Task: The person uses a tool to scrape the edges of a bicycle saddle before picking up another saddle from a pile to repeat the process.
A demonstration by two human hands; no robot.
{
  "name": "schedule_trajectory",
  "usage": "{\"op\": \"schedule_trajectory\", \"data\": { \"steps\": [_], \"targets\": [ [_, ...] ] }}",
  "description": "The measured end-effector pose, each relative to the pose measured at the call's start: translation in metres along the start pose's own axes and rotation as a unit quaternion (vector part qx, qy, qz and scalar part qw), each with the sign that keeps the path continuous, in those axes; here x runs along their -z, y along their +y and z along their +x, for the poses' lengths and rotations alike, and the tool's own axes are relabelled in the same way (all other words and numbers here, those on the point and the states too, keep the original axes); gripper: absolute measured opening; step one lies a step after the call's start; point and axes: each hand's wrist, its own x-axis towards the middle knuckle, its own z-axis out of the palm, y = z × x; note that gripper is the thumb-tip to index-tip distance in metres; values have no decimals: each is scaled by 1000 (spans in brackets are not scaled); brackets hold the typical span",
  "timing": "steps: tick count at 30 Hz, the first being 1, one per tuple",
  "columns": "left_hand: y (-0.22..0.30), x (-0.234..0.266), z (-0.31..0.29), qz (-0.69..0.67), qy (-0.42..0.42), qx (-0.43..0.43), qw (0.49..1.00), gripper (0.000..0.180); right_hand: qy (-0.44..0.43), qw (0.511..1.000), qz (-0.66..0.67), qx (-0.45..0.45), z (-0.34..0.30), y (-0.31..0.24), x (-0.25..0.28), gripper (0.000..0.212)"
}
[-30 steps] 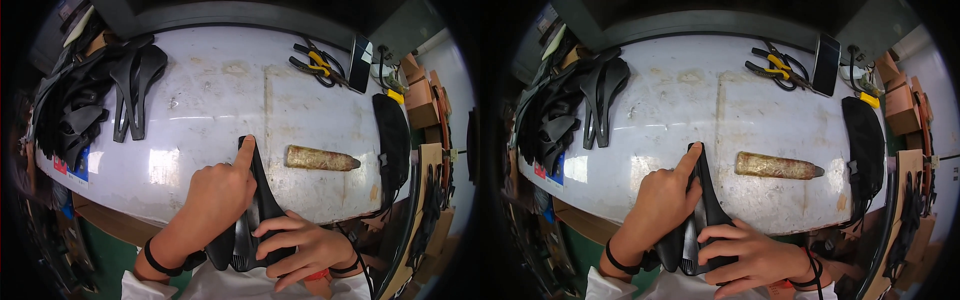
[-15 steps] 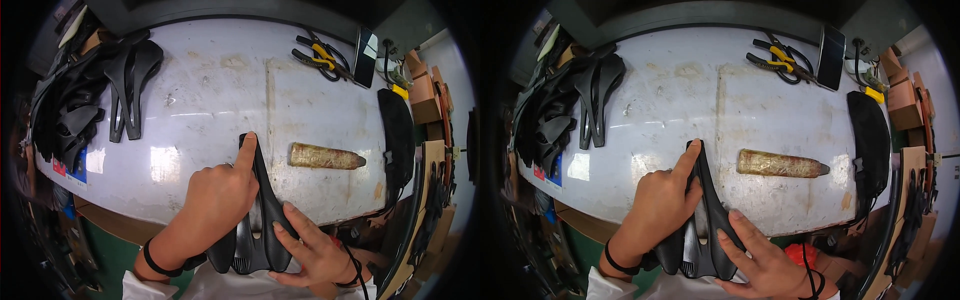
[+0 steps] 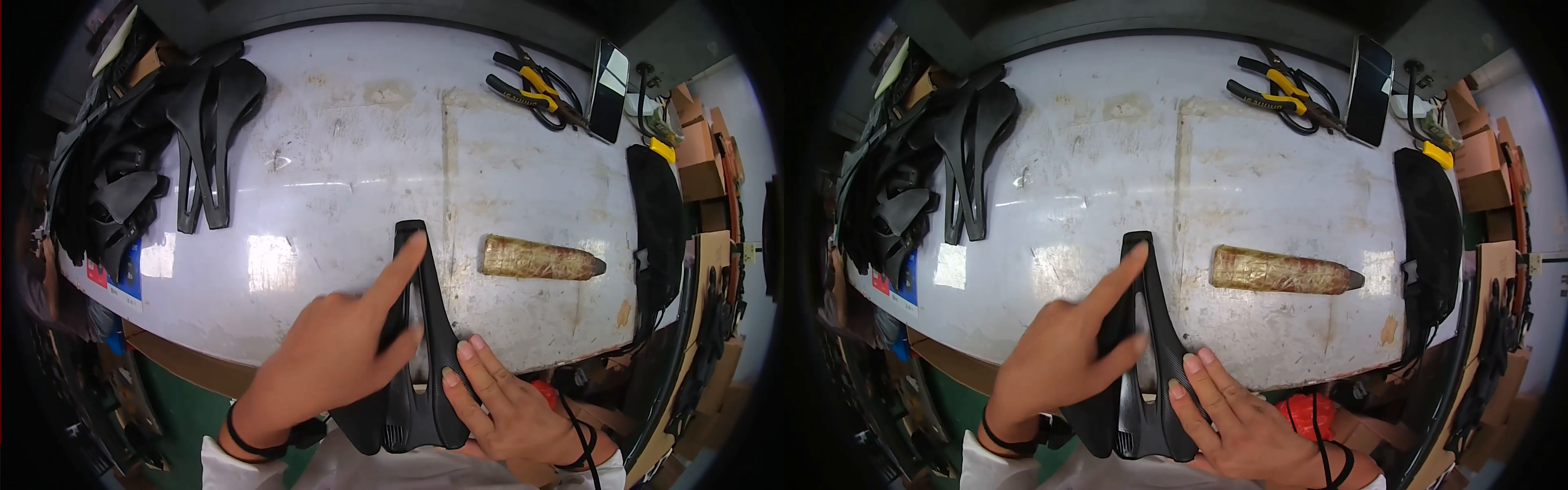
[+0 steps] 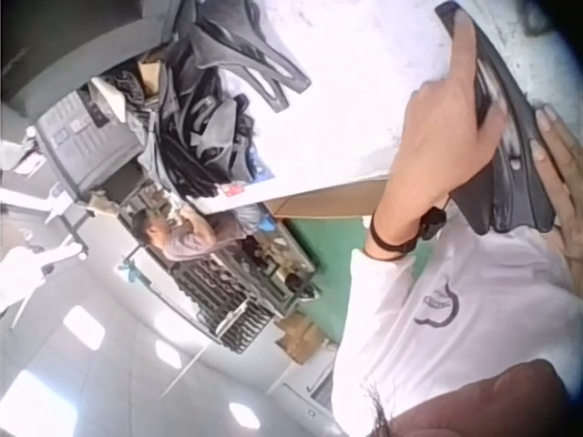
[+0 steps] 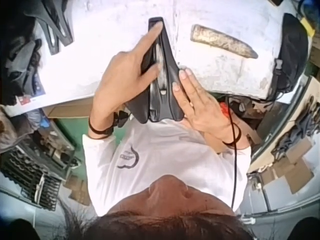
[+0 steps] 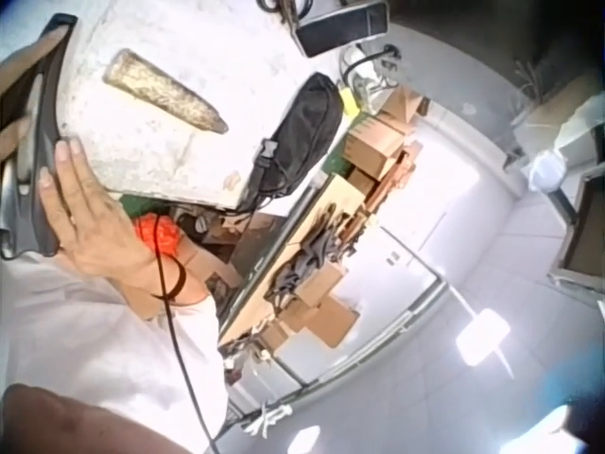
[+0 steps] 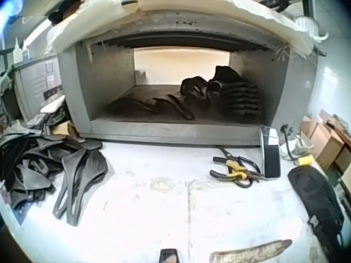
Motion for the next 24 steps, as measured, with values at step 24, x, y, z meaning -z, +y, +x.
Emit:
{"op": "schedule_trajectory", "data": {
  "steps": [24],
  "targets": [
    [-8,-22,-73,-60,-54,-246,966,29,95,993,72,-20,-1,7,-18,76]
  ]
}}
